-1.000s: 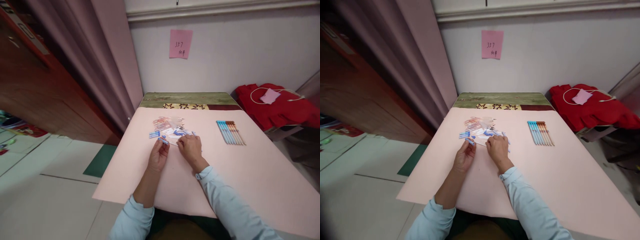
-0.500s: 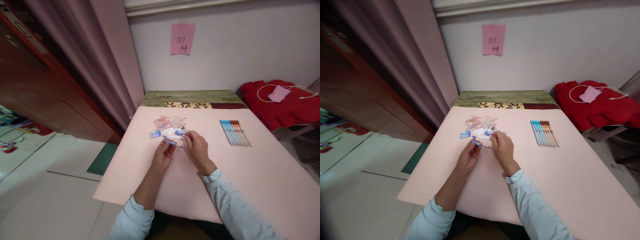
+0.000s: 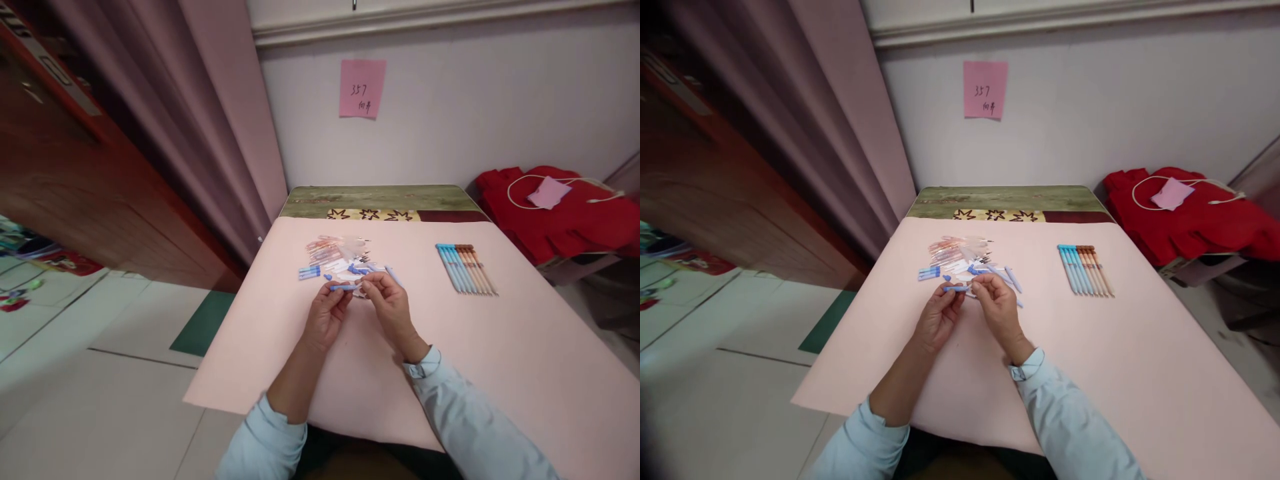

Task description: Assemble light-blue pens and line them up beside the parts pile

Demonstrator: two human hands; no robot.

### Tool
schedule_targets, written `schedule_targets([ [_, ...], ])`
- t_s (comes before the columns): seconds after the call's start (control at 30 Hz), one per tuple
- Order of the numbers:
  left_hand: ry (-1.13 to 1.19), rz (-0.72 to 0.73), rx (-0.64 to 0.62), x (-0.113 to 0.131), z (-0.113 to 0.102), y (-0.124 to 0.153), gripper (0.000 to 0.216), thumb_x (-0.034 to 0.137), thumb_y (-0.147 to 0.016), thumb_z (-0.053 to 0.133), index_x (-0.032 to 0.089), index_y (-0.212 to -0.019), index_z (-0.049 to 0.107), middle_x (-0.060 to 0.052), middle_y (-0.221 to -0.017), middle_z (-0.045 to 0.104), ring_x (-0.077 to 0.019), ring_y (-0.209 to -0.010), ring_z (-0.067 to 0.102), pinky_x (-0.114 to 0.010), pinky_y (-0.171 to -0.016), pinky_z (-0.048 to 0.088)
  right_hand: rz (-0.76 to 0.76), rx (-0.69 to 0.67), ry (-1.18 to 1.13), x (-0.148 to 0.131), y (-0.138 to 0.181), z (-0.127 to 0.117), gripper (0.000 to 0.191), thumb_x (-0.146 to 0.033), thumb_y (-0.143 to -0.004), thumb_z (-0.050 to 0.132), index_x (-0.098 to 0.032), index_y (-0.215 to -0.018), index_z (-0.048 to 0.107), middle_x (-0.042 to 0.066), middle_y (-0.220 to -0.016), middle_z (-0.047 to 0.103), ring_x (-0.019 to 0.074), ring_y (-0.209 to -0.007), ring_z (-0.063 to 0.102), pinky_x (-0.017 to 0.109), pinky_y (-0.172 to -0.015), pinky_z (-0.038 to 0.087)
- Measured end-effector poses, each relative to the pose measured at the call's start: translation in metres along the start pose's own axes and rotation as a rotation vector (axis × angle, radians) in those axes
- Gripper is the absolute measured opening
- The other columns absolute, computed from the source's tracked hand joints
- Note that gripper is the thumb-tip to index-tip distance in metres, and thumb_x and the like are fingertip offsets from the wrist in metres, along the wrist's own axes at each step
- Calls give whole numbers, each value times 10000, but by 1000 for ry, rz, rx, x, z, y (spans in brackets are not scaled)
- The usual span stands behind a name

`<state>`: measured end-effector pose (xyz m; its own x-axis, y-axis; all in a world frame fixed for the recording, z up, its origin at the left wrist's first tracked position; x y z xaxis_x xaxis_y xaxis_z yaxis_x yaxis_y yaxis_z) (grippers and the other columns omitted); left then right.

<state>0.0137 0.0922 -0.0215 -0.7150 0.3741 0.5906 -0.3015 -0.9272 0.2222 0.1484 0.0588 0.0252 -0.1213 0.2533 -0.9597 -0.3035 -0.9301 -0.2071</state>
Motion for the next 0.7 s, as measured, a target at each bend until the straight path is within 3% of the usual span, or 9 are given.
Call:
schedule_targets([
  [0.4,54,-20,41,-2,-4,1,173,78,-698,767,127,-818,651,-39,-837,727,-112,-784,698,-192,-787,557,-118,72,248,-10,2,-9,199,-398,-848,650,-200,-871,642,26,-791,654,166,-734,594,301,-703,482],
  [0.57,44,-32,3,-3,-1,1,185,88,-698,776,120,-832,653,-46,-828,722,-110,-754,690,-185,-739,560,-160,26,361,-14,4,-3,173,-382,-823,683,-210,-837,680,23,-788,677,161,-700,591,303,-685,481],
  [0.7,49,-58,-11,-5,-1,2,167,103,-713,772,119,-832,655,-34,-769,708,-102,-693,677,-166,-644,555,-26,-22,215,2,2,0,209,-389,-745,763,-212,-805,670,19,-776,674,161,-688,592,306,-667,488],
])
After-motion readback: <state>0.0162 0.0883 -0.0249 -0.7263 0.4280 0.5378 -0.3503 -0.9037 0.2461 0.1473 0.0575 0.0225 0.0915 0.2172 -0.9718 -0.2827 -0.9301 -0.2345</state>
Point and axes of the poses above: each hand's wrist, its own y-axis away from the middle knuckle, its own z-axis out of the palm, x = y × z, the point moved 8 cm from there along -y, towards the middle knuckle
